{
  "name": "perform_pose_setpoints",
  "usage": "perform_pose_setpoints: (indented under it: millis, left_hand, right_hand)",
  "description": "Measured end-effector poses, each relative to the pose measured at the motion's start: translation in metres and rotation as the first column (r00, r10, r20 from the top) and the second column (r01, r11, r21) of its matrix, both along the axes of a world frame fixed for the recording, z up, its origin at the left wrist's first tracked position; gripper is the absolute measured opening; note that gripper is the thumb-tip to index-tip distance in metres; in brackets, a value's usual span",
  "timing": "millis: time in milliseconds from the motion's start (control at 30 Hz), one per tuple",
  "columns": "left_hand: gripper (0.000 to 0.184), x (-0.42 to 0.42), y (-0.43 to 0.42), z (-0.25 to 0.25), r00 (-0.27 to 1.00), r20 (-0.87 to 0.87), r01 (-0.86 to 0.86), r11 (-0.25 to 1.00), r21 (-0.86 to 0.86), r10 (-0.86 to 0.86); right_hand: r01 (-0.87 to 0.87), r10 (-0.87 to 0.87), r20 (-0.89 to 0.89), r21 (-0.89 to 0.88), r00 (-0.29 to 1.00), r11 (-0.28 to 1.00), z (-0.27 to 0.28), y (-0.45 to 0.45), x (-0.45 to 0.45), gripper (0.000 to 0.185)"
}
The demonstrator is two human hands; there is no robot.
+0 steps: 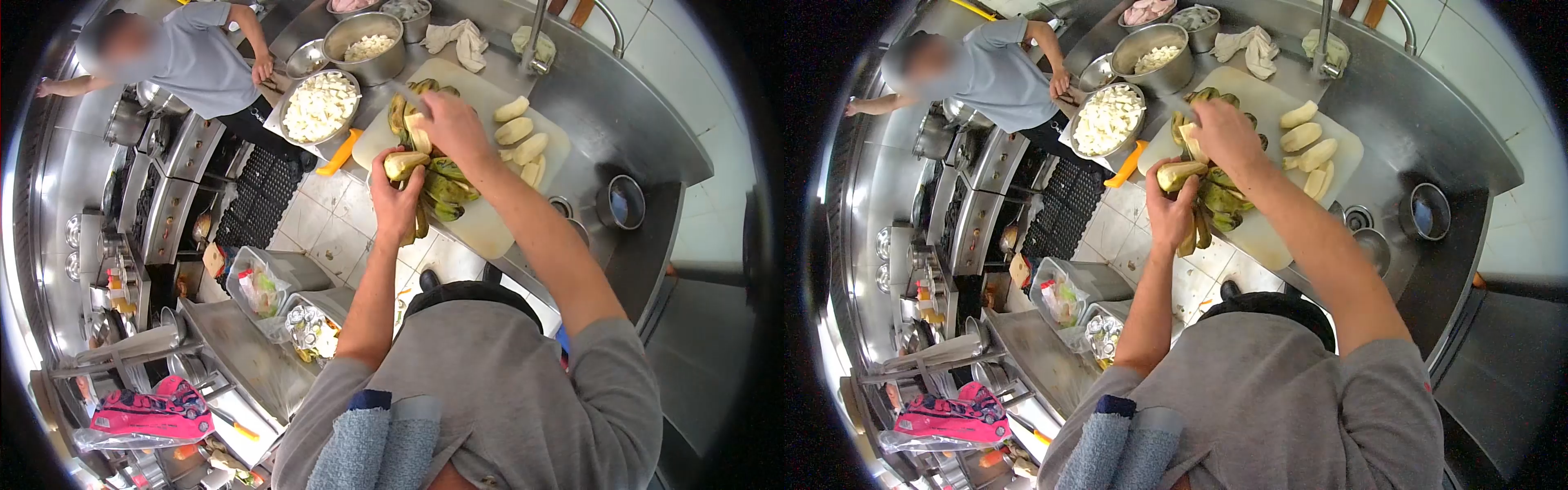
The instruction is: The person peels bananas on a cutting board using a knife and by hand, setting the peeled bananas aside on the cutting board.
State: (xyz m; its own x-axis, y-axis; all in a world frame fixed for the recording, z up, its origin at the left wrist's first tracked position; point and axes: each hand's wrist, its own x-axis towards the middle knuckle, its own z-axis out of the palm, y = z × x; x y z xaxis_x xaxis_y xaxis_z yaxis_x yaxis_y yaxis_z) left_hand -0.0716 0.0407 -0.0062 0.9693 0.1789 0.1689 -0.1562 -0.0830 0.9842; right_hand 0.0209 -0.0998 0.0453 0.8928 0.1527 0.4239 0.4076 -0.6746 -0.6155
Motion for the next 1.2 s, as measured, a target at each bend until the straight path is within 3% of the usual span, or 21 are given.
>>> perform_pose_setpoints:
  millis: [67, 100, 167, 267, 400, 433, 633, 833, 1200]
  left_hand:
    - [0.051, 0.001, 0.006, 0.006, 0.999, 0.003, 0.044, 0.999, 0.006, -0.044]
    - [0.052, 0.003, 0.012, 0.008, 0.992, -0.025, 0.122, 0.993, 0.006, -0.122]
    - [0.054, 0.009, 0.026, 0.016, 0.959, -0.073, 0.274, 0.962, 0.003, -0.273]
    - [0.056, 0.019, 0.04, 0.031, 0.925, -0.008, 0.37, 0.894, 0.254, -0.38]
    - [0.053, 0.032, 0.057, 0.035, 0.84, -0.05, 0.542, 0.832, 0.121, -0.54]
    - [0.045, 0.036, 0.059, 0.036, 0.841, -0.096, 0.541, 0.829, 0.145, -0.532]
    - [0.04, 0.043, 0.056, 0.024, 0.894, -0.038, 0.447, 0.881, 0.154, -0.446]
    - [0.043, 0.036, 0.048, 0.032, 0.941, 0.009, 0.324, 0.913, 0.249, -0.337]
    - [0.041, 0.034, 0.046, 0.034, 0.944, -0.043, 0.327, 0.913, 0.244, -0.326]
  right_hand:
    - [0.072, -0.085, 0.151, 0.094, 0.985, 0.993, 0.009, -0.008, -0.004, 0.021]
    - [-0.009, 0.014, -0.033, 0.155, 0.999, 0.988, 0.014, -0.011, -0.013, 0.023]
    - [-0.126, 0.239, -0.364, 0.308, 0.9, 0.943, 0.023, -0.016, -0.036, 0.027]
    - [-0.22, 0.279, -0.31, 0.212, 0.909, 0.952, 0.005, -0.021, -0.045, 0.029]
    - [-0.226, 0.277, -0.134, 0.308, 0.952, 0.924, 0.008, -0.014, -0.063, 0.025]
    - [-0.246, 0.281, -0.113, 0.254, 0.953, 0.935, 0.004, -0.014, -0.063, 0.025]
    - [-0.27, 0.254, 0.112, 0.169, 0.961, 0.948, -0.003, -0.012, -0.056, 0.03]
    - [-0.317, 0.321, -0.047, 0.087, 0.946, 0.945, 0.008, -0.02, -0.045, 0.033]
    - [-0.423, 0.43, -0.079, 0.097, 0.899, 0.901, 0.009, -0.016, -0.029, 0.041]
